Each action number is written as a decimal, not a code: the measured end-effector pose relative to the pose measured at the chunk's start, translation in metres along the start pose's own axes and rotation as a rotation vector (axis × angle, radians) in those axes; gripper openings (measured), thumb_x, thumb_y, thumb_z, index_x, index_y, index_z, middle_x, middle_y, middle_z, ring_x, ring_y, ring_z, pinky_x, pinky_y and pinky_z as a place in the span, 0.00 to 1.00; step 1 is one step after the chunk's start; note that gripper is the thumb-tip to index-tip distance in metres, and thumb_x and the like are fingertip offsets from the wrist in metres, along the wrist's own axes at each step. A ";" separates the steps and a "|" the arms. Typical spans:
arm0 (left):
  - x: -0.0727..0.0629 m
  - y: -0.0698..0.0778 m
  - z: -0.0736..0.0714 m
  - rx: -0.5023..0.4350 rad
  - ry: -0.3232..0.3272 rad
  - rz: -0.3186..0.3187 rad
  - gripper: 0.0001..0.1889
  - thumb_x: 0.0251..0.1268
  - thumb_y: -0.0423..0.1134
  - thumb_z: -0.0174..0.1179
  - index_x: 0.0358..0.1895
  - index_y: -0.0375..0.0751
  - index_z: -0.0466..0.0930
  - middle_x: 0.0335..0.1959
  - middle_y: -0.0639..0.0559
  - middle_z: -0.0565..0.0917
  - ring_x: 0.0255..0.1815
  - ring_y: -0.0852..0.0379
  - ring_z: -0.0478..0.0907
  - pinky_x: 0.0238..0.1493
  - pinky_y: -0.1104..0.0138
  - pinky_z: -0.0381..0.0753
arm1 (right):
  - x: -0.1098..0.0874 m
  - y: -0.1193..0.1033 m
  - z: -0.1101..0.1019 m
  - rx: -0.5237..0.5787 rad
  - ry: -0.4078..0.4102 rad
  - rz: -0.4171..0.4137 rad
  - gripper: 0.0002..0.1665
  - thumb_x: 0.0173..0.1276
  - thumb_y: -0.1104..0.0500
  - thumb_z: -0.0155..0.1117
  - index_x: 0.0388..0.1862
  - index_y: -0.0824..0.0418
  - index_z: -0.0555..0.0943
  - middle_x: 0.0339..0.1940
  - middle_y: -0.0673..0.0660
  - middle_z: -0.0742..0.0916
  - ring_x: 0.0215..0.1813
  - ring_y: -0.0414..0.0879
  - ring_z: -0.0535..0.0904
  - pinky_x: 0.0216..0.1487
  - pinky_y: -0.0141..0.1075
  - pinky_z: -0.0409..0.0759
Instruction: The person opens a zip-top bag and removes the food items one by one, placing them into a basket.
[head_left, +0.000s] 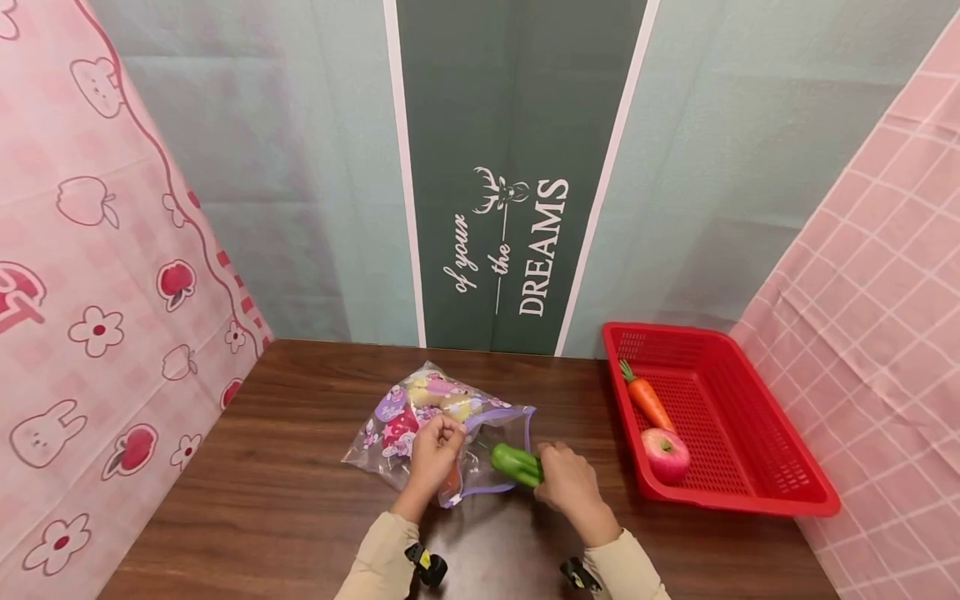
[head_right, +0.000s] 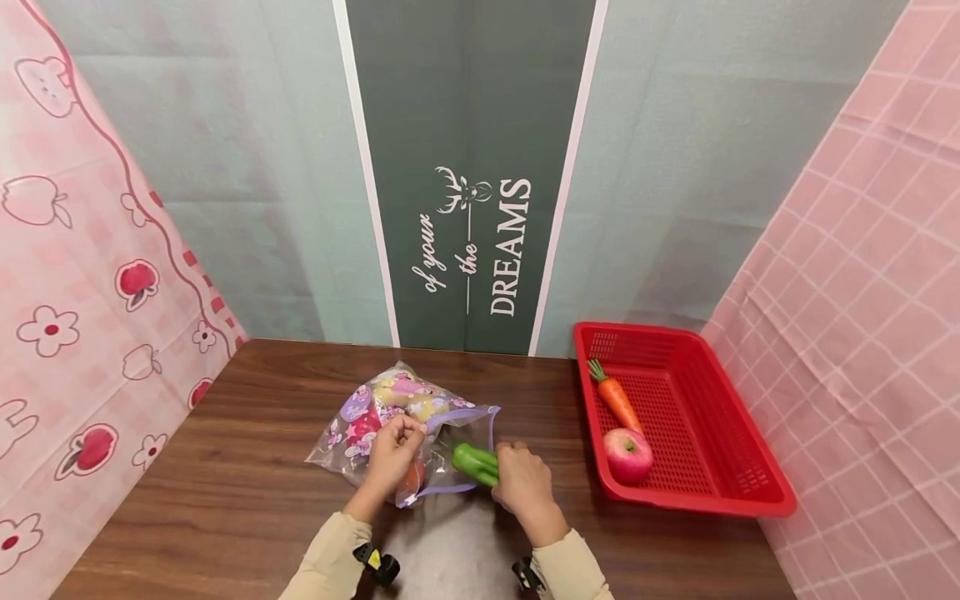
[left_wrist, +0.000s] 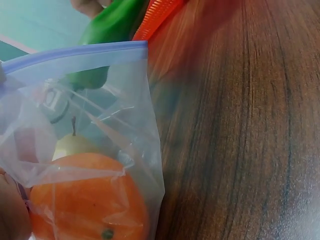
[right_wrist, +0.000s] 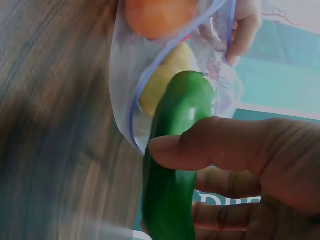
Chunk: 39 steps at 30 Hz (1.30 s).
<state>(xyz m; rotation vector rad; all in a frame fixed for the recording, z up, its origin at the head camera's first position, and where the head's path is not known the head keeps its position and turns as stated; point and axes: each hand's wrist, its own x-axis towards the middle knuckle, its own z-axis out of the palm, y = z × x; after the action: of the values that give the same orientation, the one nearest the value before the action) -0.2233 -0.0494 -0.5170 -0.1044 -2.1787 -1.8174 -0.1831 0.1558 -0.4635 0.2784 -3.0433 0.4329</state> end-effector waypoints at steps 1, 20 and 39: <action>0.000 0.000 0.000 0.001 0.001 0.002 0.05 0.55 0.31 0.62 0.24 0.39 0.76 0.17 0.56 0.73 0.17 0.63 0.67 0.19 0.72 0.67 | 0.000 0.001 -0.001 -0.002 -0.001 0.003 0.19 0.33 0.65 0.73 0.24 0.56 0.72 0.21 0.52 0.69 0.20 0.51 0.69 0.17 0.43 0.66; -0.001 0.000 0.000 -0.015 0.016 0.005 0.06 0.56 0.30 0.62 0.24 0.37 0.76 0.16 0.55 0.73 0.15 0.64 0.66 0.17 0.72 0.67 | -0.006 0.032 -0.034 0.053 -0.008 0.078 0.25 0.37 0.63 0.74 0.39 0.61 0.80 0.23 0.53 0.72 0.23 0.48 0.68 0.20 0.40 0.67; -0.001 -0.001 0.000 0.035 0.007 -0.002 0.06 0.56 0.31 0.62 0.24 0.41 0.76 0.16 0.58 0.72 0.16 0.63 0.66 0.18 0.72 0.66 | 0.011 0.067 -0.087 0.050 0.020 0.076 0.27 0.42 0.64 0.73 0.45 0.70 0.78 0.25 0.56 0.77 0.26 0.49 0.70 0.25 0.42 0.69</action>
<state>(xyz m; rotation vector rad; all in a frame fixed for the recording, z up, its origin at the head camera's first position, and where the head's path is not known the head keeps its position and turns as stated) -0.2223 -0.0495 -0.5183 -0.0882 -2.2055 -1.7772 -0.2041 0.2419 -0.3976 0.1601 -3.0344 0.5132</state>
